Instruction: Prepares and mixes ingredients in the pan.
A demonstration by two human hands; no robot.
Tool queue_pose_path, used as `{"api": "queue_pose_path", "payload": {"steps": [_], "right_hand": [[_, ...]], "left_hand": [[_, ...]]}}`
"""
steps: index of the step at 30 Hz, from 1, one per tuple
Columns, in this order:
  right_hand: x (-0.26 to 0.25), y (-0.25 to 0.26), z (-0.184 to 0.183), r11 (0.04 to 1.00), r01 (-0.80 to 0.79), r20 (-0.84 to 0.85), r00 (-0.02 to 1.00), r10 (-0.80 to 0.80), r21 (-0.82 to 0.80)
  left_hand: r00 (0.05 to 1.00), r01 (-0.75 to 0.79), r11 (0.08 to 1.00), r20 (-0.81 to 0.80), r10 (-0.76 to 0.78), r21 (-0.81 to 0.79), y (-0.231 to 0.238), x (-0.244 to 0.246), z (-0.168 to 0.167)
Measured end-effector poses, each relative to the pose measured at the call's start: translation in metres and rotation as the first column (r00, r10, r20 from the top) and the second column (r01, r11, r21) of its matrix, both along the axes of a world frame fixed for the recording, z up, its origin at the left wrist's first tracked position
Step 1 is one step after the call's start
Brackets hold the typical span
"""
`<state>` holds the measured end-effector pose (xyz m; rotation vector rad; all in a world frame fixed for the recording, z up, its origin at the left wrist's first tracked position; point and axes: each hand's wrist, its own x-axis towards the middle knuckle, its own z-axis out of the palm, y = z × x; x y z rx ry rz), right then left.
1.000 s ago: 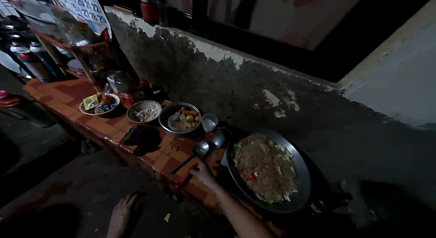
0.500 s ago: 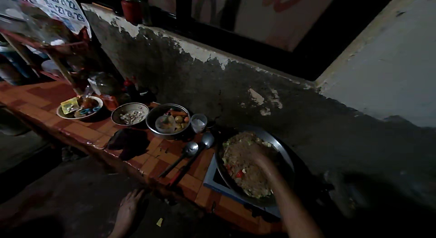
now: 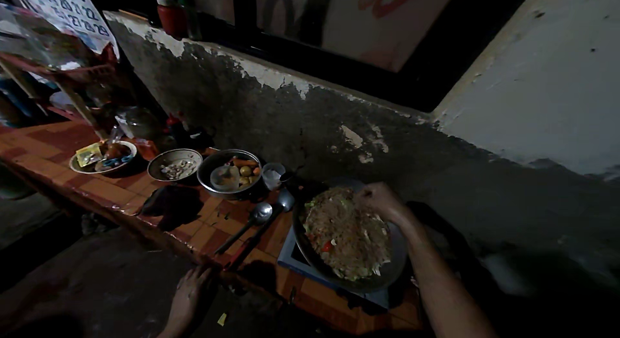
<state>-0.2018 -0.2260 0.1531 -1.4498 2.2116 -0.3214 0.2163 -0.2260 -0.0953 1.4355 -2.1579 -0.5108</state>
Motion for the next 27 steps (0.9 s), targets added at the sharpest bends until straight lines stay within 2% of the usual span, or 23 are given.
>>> {"api": "queue_pose_path", "payload": {"steps": [2,5,9,11,13,17,21,24,27], "right_hand": [[-0.007,0.008,0.017,0.992,-0.030,0.019,0.999,0.033,-0.123],[-0.015,0.017,0.041,0.968,-0.081,0.014,0.996,0.086,-0.239],[-0.025,0.022,0.059,0.954,-0.140,0.025,0.988,0.152,-0.264],[-0.025,0.024,0.057,0.956,-0.138,0.053,0.986,0.156,-0.259],[-0.024,0.028,0.047,0.958,-0.118,0.113,0.982,0.152,-0.262],[-0.017,0.039,0.034,0.965,-0.048,0.223,0.969,0.108,-0.258],[-0.024,0.061,0.024,0.940,0.041,0.320,0.944,0.074,-0.338],[-0.039,0.079,0.007,0.914,0.143,0.401,0.916,0.024,-0.380],[-0.050,0.089,-0.017,0.936,0.160,0.459,0.889,0.001,-0.312]], "left_hand": [[0.999,0.013,1.000,-0.043,-0.013,-0.012,-0.003,-0.007,0.007],[0.990,0.041,0.986,-0.130,-0.063,-0.162,-0.017,-0.032,0.028],[0.936,0.152,0.936,-0.259,-0.239,-0.317,-0.036,-0.106,0.103],[0.878,0.289,0.912,-0.300,-0.374,-0.292,-0.039,-0.153,0.146],[0.813,0.437,0.879,-0.335,-0.477,-0.192,-0.044,-0.200,0.176],[0.713,0.660,0.750,-0.352,-0.607,0.044,-0.050,-0.266,0.205],[0.668,0.735,0.658,-0.348,-0.658,0.166,-0.053,-0.292,0.210],[0.666,0.742,0.644,-0.304,-0.681,0.183,-0.058,-0.291,0.223],[0.658,0.753,0.642,-0.193,-0.728,0.145,-0.064,-0.292,0.237]]}}
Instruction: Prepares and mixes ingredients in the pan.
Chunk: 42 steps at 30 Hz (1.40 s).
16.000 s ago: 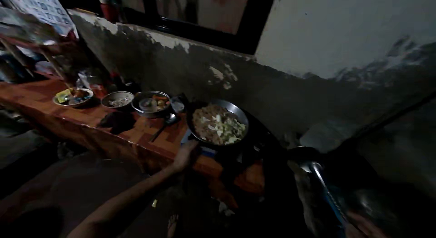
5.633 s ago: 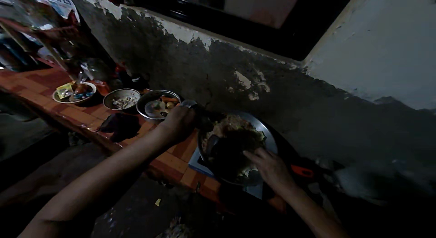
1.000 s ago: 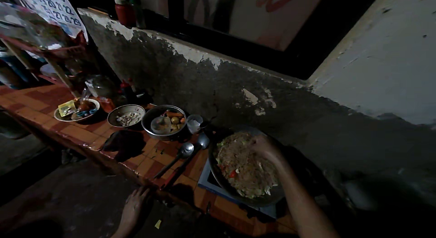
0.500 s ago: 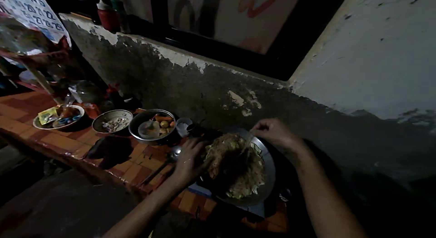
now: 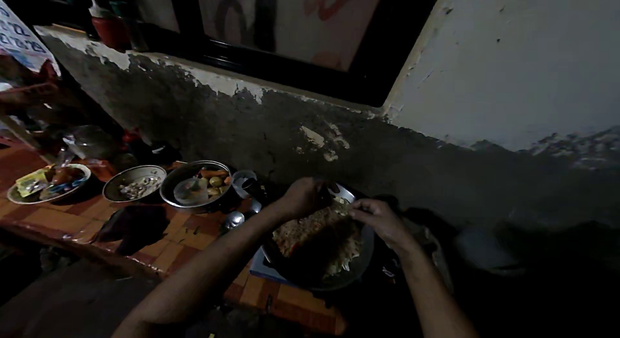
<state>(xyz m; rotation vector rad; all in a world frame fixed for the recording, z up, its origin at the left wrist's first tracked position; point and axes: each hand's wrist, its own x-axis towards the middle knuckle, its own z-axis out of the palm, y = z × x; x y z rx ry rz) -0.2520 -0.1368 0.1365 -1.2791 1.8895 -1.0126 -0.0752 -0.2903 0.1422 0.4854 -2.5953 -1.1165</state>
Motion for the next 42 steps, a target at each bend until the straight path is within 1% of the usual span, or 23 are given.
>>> {"api": "queue_pose_path", "payload": {"steps": [2,4,7,9,12,15,18,21,22,24,26,28,30,33,34,36,37,39,41,42], "right_hand": [[-0.001,0.004,-0.012,0.999,-0.016,0.044,0.999,0.014,0.040],[0.004,0.005,-0.021,0.999,-0.006,0.074,0.997,0.003,0.037],[0.010,0.003,-0.034,1.000,0.013,0.135,0.991,-0.016,0.027],[0.017,0.000,-0.040,1.000,0.019,0.184,0.983,-0.022,0.017],[0.028,-0.006,-0.046,0.997,0.075,0.280,0.957,-0.074,0.010],[0.041,-0.012,-0.054,0.989,0.148,0.489,0.865,-0.115,-0.028],[0.051,-0.014,-0.057,0.987,0.155,0.677,0.731,-0.087,-0.040],[0.062,-0.013,-0.054,0.976,0.215,0.787,0.607,-0.112,-0.027],[0.065,-0.011,-0.054,0.968,0.251,0.812,0.570,-0.125,-0.027],[0.076,-0.007,-0.051,0.941,0.338,0.843,0.511,-0.170,-0.016],[0.087,-0.002,-0.050,0.918,0.396,0.842,0.493,-0.218,0.007],[0.094,0.001,-0.050,0.906,0.421,0.838,0.481,-0.257,0.036],[0.099,0.003,-0.055,0.893,0.446,0.834,0.471,-0.287,0.055],[0.103,0.008,-0.062,0.886,0.456,0.811,0.485,-0.329,0.086],[0.105,0.010,-0.063,0.885,0.454,0.796,0.494,-0.349,0.107],[0.108,0.017,-0.063,0.896,0.427,0.766,0.532,-0.361,0.125],[0.110,0.020,-0.064,0.906,0.407,0.759,0.551,-0.346,0.118],[0.111,0.028,-0.066,0.933,0.348,0.747,0.594,-0.298,0.096],[0.114,0.038,-0.067,0.946,0.309,0.740,0.615,-0.273,0.093],[0.116,0.043,-0.066,0.947,0.306,0.738,0.616,-0.276,0.098]], "left_hand": [[0.998,0.030,0.992,0.055,-0.023,-0.124,-0.001,-0.003,0.014],[0.995,0.048,0.969,0.101,-0.024,-0.241,0.002,-0.005,0.028],[0.989,0.031,0.941,0.149,0.021,-0.337,0.007,-0.006,0.053],[0.993,0.025,0.931,0.116,0.018,-0.364,0.007,-0.005,0.069],[0.999,0.030,0.914,-0.005,-0.035,-0.405,0.002,-0.004,0.086],[0.994,0.022,0.896,-0.086,-0.067,-0.443,0.002,0.000,0.101],[0.990,0.025,0.910,-0.120,-0.081,-0.413,0.008,0.007,0.108],[0.990,0.046,0.921,-0.104,-0.093,-0.386,0.015,0.011,0.090],[0.994,0.061,0.925,-0.062,-0.090,-0.374,0.018,0.012,0.081],[0.993,0.114,0.939,0.077,-0.094,-0.325,0.024,0.013,0.059],[0.972,0.196,0.942,0.183,-0.149,-0.274,0.028,0.015,0.036],[0.948,0.269,0.926,0.241,-0.207,-0.263,0.032,0.018,0.014],[0.933,0.286,0.921,0.296,-0.205,-0.264,0.037,0.025,-0.001],[0.943,0.233,0.941,0.291,-0.158,-0.245,0.036,0.038,-0.008],[0.956,0.212,0.950,0.250,-0.153,-0.228,0.033,0.043,-0.011],[0.979,0.191,0.969,0.094,-0.179,-0.153,0.024,0.053,-0.019],[0.982,0.188,0.976,0.017,-0.187,-0.110,0.019,0.056,-0.026],[0.981,0.174,0.984,-0.080,-0.176,-0.032,0.011,0.059,-0.039],[0.986,0.122,0.992,-0.118,-0.120,0.014,0.006,0.061,-0.049],[0.992,0.083,0.996,-0.098,-0.080,0.027,0.004,0.063,-0.053]]}}
